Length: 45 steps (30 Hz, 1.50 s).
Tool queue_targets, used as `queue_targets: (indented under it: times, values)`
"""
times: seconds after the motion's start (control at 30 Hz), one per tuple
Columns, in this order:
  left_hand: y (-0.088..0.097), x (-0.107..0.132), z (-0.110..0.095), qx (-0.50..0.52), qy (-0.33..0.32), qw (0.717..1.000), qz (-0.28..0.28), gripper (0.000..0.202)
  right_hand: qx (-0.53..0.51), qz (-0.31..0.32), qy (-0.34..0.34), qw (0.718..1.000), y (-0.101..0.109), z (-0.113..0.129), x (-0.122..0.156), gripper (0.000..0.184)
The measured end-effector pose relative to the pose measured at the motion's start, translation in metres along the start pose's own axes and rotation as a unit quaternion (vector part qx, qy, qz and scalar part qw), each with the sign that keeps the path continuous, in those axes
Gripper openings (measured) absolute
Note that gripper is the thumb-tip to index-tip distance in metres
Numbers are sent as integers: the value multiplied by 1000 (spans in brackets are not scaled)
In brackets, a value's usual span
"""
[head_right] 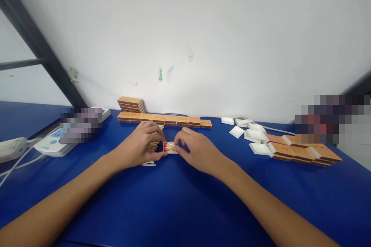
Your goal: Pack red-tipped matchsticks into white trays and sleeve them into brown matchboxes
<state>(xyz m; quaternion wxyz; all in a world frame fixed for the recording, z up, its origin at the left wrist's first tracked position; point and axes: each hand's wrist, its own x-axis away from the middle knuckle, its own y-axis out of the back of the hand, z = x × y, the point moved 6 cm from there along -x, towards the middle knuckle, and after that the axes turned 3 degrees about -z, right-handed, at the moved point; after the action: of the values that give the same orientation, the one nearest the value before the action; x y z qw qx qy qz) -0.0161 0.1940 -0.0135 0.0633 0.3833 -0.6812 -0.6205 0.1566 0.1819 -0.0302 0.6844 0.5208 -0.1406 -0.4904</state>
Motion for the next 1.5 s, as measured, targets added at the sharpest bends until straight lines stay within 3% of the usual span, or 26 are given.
queue_targets:
  times: [0.23, 0.47, 0.6, 0.73, 0.83, 0.93, 1.23, 1.5]
  values:
    - [-1, 1, 3, -8, 0, 1000, 6, 28, -34, 56, -10, 998, -8, -3, 1, 11]
    - [-3, 0, 3, -2, -4, 1000, 8, 29, -41, 20, -4, 999, -8, -2, 0, 8]
    - [1, 1, 9, -16, -4, 1000, -14, 29, -63, -36, 19, 997, -9, 17, 4, 6]
    - [7, 1, 14, -36, -1, 998, -44, 29, -80, -31, 65, 994, -32, 45, 8, 3]
    - [9, 1, 14, -41, 1, 998, -55, 26, -80, -33, 70, 994, -49, 54, 7, 4]
    - [10, 1, 14, -43, 3, 998, -55, 24, -81, -29, 65, 994, -54, 52, 4, 10]
    - [9, 2, 14, -43, 3, 997, -57, 29, -114, 52, 42, 991, -38, 44, 7, 11]
    - [10, 2, 15, -51, 2, 997, -58, 27, -102, 22, 24, 994, -49, 45, 6, 4]
